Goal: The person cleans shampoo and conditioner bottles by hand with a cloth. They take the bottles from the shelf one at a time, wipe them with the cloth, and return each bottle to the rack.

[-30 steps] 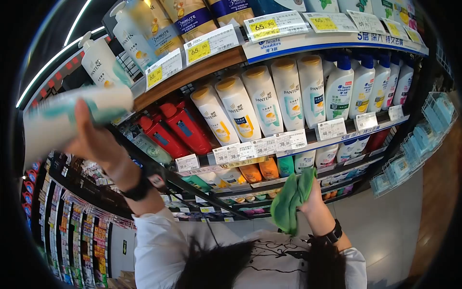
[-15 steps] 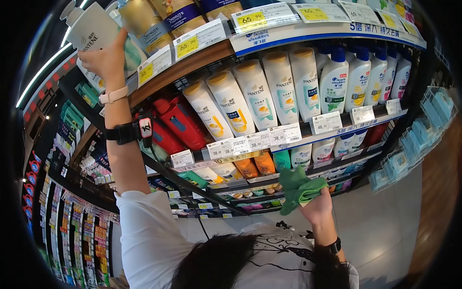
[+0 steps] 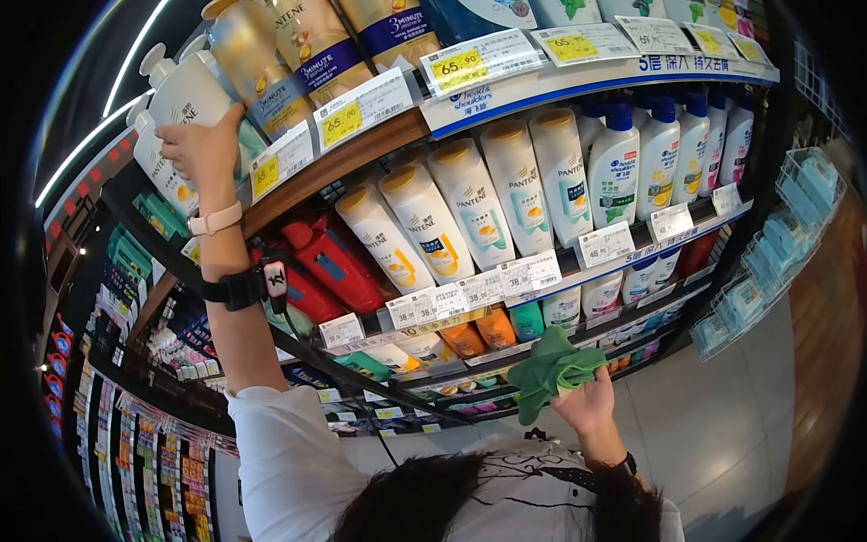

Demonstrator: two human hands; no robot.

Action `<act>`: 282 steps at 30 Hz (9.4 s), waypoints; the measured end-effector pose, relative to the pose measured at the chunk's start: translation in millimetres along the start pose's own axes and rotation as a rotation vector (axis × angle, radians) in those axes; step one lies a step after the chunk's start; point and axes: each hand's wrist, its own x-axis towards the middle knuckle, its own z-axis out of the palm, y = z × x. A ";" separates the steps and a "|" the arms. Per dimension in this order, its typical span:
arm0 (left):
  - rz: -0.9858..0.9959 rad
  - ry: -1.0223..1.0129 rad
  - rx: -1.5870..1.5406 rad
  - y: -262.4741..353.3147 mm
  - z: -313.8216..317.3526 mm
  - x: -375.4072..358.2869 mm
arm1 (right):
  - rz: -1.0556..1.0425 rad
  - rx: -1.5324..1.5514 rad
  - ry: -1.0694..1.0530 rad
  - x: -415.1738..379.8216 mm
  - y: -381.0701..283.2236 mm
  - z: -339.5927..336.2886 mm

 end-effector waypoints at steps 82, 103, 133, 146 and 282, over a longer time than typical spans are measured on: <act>-0.412 -0.680 -0.895 -53.3 36.5 -293.4 | -0.358 -0.909 -0.246 -48.1 14.8 26.2; -0.777 -0.959 -1.545 3.0 -126.9 -318.2 | -0.188 -1.439 -0.415 9.2 74.7 55.3; -0.989 -1.671 -1.674 -16.8 -157.1 -363.5 | -0.455 -0.858 -0.197 -3.4 38.2 32.8; -1.210 -1.986 -1.597 -41.2 -144.5 -354.7 | -0.665 -0.885 -0.207 -20.3 36.3 61.3; -0.506 -0.648 -1.470 4.5 -67.4 -249.2 | -0.198 -1.273 -0.404 3.5 61.4 40.0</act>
